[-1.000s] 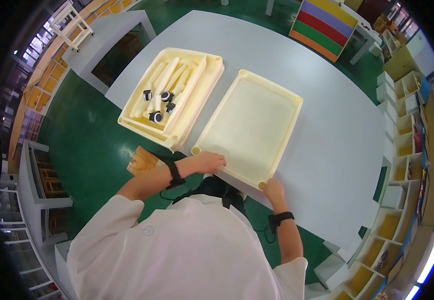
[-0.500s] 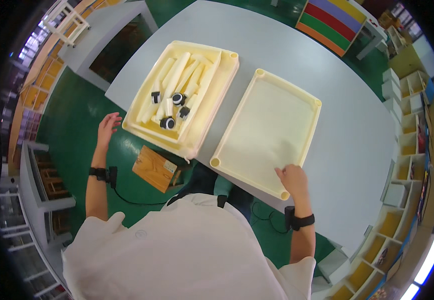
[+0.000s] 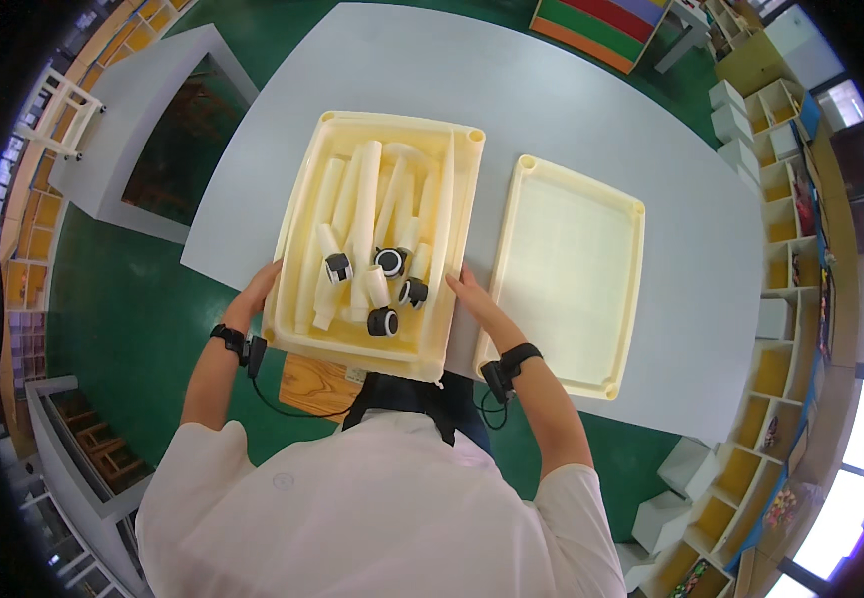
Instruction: The person disassembles a plastic rolling cart by pulling off the top tray, removing the support legs, and taking off the wheels, then placing all the components into one of the trays.
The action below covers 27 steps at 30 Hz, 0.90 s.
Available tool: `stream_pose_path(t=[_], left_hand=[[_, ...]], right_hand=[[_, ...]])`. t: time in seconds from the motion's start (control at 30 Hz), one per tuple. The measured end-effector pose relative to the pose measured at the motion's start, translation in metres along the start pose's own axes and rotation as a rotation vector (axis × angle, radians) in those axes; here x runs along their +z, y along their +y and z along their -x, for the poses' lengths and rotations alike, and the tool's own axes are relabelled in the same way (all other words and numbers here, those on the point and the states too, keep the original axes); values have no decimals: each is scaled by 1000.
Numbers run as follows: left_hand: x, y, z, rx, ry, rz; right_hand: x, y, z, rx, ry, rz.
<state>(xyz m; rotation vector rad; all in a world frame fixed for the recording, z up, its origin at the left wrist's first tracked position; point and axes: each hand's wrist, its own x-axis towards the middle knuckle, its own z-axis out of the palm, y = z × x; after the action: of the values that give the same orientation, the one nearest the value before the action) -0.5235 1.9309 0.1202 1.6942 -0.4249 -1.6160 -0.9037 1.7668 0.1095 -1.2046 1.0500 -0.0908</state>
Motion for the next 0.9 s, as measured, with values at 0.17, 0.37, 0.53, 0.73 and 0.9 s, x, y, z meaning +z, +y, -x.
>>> stream_pose_path(t=[0.17, 0.37, 0.53, 0.73, 0.9], left_hand=[[3, 9, -8, -3, -130, 80], [0, 1, -6, 11, -38, 68], [-1, 5, -16, 25, -46, 17], [-10, 1, -36, 159, -241, 166], [4, 7, -18, 62, -202, 279]], right_hand=[[8, 50, -29, -145, 237, -119], [35, 27, -15, -96, 247, -441], [34, 25, -18, -96, 355, -285], [32, 21, -12, -136, 224, -547], [33, 30, -12, -61, 200, -724]])
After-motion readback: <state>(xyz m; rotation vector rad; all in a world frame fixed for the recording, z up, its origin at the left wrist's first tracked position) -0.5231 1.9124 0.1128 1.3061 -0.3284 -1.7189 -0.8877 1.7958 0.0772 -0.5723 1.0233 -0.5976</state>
